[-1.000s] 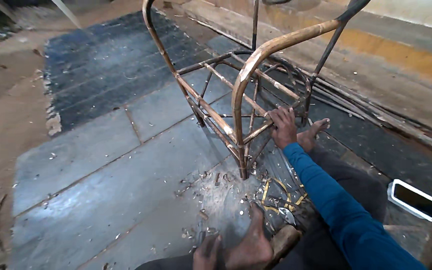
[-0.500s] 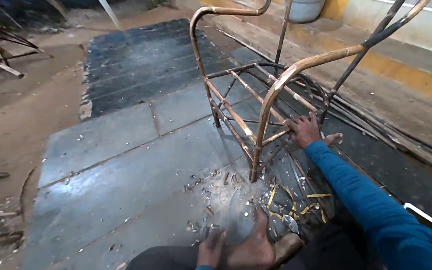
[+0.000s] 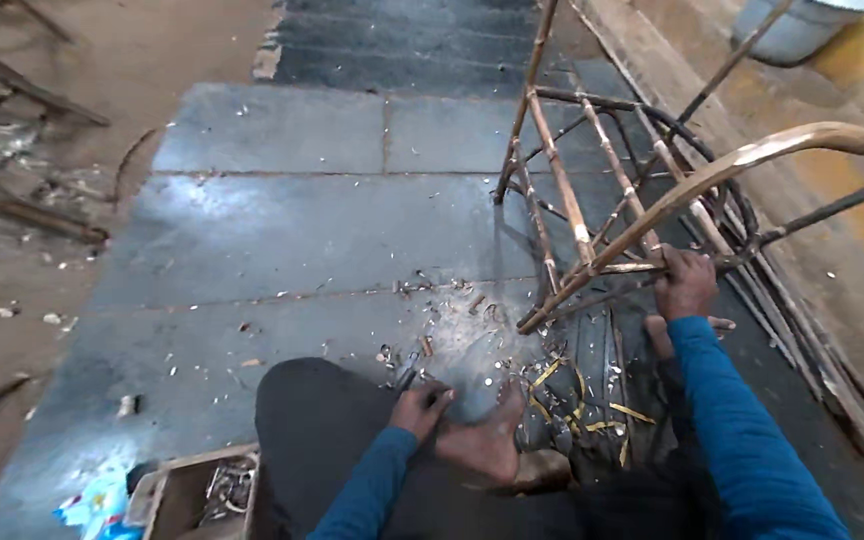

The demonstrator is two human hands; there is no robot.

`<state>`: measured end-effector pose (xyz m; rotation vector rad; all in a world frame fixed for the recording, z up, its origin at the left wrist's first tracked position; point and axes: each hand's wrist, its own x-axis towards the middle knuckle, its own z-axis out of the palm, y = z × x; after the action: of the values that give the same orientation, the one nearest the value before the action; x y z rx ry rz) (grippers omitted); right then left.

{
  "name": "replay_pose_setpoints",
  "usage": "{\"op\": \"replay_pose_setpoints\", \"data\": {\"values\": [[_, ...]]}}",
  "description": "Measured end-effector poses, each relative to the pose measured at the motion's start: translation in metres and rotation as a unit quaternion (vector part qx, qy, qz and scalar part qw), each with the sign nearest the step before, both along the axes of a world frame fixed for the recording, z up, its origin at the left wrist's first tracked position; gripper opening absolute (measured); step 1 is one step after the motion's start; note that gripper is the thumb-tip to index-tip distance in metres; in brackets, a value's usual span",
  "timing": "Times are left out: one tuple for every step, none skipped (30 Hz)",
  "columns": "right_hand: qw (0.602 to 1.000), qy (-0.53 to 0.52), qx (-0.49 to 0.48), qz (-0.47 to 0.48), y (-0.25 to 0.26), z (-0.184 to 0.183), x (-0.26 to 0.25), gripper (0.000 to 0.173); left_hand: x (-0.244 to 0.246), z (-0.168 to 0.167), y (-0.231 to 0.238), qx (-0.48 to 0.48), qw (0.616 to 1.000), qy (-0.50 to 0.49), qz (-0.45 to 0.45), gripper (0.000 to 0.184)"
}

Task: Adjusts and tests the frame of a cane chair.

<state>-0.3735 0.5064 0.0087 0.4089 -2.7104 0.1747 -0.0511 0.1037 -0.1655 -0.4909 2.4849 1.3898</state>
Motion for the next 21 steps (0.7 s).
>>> {"op": "replay_pose_setpoints", "data": {"values": [[1.0, -0.018, 0.019, -0.005, -0.001, 0.007, 0.003, 0.043, 0.001, 0.001, -0.002, -0.002, 1.0, -0.001, 0.0, 0.04], [0.999, -0.032, 0.04, -0.006, -0.002, 0.015, 0.005, 0.044, 0.0, 0.004, -0.003, -0.002, 1.0, -0.003, -0.004, 0.04], [0.997, -0.043, 0.06, -0.005, -0.003, 0.023, 0.006, 0.044, -0.001, 0.008, -0.002, 0.0, 1.0, -0.007, -0.009, 0.04], [0.996, -0.048, 0.078, -0.007, -0.003, 0.028, 0.006, 0.044, -0.002, 0.013, 0.001, 0.004, 1.0, -0.012, -0.013, 0.039], [0.995, -0.046, 0.091, -0.007, -0.002, 0.031, 0.003, 0.043, -0.005, 0.018, 0.003, 0.011, 1.0, -0.018, -0.015, 0.038], [0.994, -0.042, 0.103, -0.006, -0.001, 0.031, 0.0, 0.042, -0.007, 0.023, 0.003, 0.018, 0.999, -0.027, -0.015, 0.038], [0.993, -0.042, 0.112, -0.003, 0.0, 0.03, -0.001, 0.042, -0.007, 0.025, 0.003, 0.021, 0.999, -0.031, -0.015, 0.038], [0.992, -0.045, 0.119, 0.002, 0.001, 0.03, -0.002, 0.042, -0.006, 0.025, 0.003, 0.02, 0.999, -0.034, -0.013, 0.038], [0.991, -0.05, 0.125, 0.009, 0.001, 0.031, -0.002, 0.043, -0.005, 0.026, 0.003, 0.016, 0.999, -0.038, -0.011, 0.038], [0.99, -0.054, 0.131, 0.014, 0.001, 0.032, -0.003, 0.043, -0.005, 0.027, 0.003, 0.01, 0.999, -0.042, -0.008, 0.037], [0.99, -0.052, 0.131, 0.016, 0.001, 0.032, -0.004, 0.043, -0.006, 0.027, 0.003, 0.004, 0.999, -0.046, -0.007, 0.037], [0.991, -0.046, 0.124, 0.014, 0.0, 0.029, -0.004, 0.042, -0.007, 0.027, 0.003, 0.001, 0.999, -0.048, -0.005, 0.036], [0.993, -0.034, 0.109, 0.009, 0.0, 0.022, -0.003, 0.042, -0.008, 0.026, 0.003, 0.0, 0.999, -0.048, -0.004, 0.036], [0.996, -0.019, 0.091, 0.003, 0.001, 0.014, -0.001, 0.043, -0.009, 0.023, 0.003, -0.001, 0.999, -0.045, -0.003, 0.035], [0.997, -0.004, 0.078, -0.002, 0.003, 0.007, 0.0, 0.045, -0.011, 0.018, 0.003, -0.002, 0.999, -0.04, -0.002, 0.034], [0.998, 0.006, 0.069, -0.005, 0.003, 0.003, -0.001, 0.045, -0.012, 0.013, 0.003, -0.002, 0.999, -0.033, 0.001, 0.033], [0.998, 0.008, 0.061, -0.007, 0.001, 0.001, -0.001, 0.046, -0.014, 0.01, 0.003, 0.0, 1.0, -0.028, 0.003, 0.032], [0.998, 0.004, 0.054, -0.011, 0.0, -0.001, -0.001, 0.048, -0.014, 0.008, 0.001, 0.005, 1.0, -0.022, 0.001, 0.032], [0.999, 0.001, 0.048, -0.012, -0.001, -0.002, 0.0, 0.049, -0.013, 0.008, 0.0, 0.002, 1.0, -0.002, -0.004, 0.033], [0.999, 0.001, 0.042, -0.011, -0.003, -0.003, 0.001, 0.05, -0.011, 0.014, 0.001, -0.011, 0.999, 0.035, -0.013, 0.034], [0.999, 0.005, 0.036, -0.007, -0.005, -0.003, 0.003, 0.052, -0.009, 0.033, 0.003, -0.034, 0.997, 0.071, -0.027, 0.035]]}}
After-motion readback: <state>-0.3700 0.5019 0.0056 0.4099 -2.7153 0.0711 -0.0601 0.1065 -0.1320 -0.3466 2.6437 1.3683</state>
